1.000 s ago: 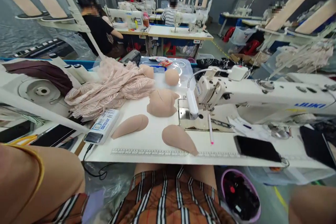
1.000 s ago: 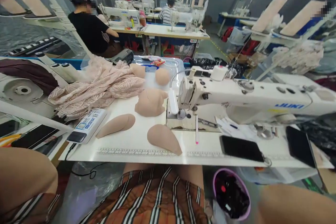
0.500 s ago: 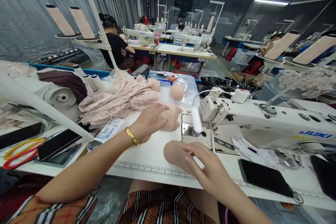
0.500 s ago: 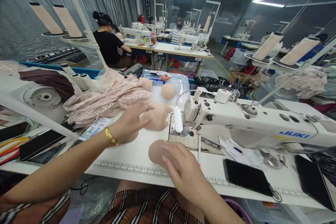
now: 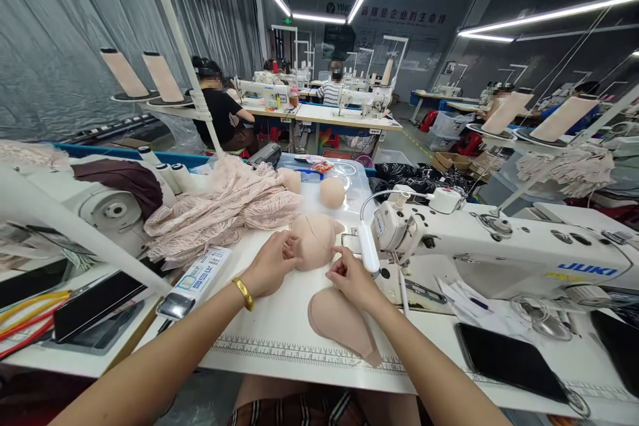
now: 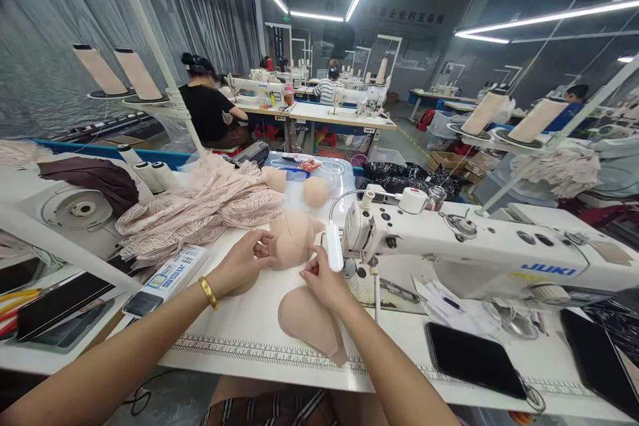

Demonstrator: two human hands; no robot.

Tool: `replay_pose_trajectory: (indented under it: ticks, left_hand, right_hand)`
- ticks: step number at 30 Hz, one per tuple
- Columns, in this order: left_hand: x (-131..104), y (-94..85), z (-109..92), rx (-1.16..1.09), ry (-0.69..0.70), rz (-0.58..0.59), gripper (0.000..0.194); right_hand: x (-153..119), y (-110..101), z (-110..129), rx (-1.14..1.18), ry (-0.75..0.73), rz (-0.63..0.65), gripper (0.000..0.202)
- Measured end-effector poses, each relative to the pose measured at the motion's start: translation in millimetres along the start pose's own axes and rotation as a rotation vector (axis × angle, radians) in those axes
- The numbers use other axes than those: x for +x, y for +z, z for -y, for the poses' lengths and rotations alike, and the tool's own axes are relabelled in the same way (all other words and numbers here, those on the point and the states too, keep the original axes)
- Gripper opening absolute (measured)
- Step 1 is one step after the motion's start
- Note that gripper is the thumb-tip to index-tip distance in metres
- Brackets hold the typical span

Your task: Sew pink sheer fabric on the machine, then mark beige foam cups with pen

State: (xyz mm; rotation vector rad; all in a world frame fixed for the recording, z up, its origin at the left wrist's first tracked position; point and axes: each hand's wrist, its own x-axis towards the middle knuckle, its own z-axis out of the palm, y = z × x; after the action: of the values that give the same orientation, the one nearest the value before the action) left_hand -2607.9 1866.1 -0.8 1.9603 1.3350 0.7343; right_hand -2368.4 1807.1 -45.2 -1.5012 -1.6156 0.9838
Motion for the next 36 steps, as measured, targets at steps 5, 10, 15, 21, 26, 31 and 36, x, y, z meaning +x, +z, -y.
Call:
replay_pose_trajectory:
  ticks: [5, 10, 15, 21, 26, 31, 36]
  left_hand:
    - [-6.6, 14.5, -8.4, -0.223, -0.041, 0.004, 0.034]
    - [-14.0, 21.9, -24.8, -0.435, -0.059, 0.061, 0.029]
    - [-12.8, -14.7, -29.6, -0.676, -0.119, 0.061, 0.023]
    - [-8.6, -67.1, -19.5, -0.797, -0.274, 0.137, 0.030]
    - [-7.7, -70.3, -14.5, -0.820, -0.317, 0.212, 0.033]
    - [-16.2, -46.8, -22.8, -0.775, -0.230, 0.279, 0.034]
    - [-23.4, -20.0, -28.9, -0.532, -0.074, 0.323, 0.036]
  right_hand:
    - [0.2, 2.8, 4.4, 0.075, 0.015, -0.008, 0.069]
    - [-3.3, 1.1, 8.8, 0.115, 0.010, -0.015, 0.068]
    - [-19.1, -8.6, 11.5, 0.125, 0.016, -0.041, 0.060]
    - [-38.1, -16.7, 12.1, 0.137, 0.022, -0.054, 0.059]
    - [-49.6, -15.7, 21.7, 0.159, -0.002, -0.018, 0.052]
    - [-63.3, -0.4, 51.2, 0.244, -0.003, 0.030, 0.049]
    - [-81.1, 6.6, 53.4, 0.556, 0.039, 0.129, 0.057]
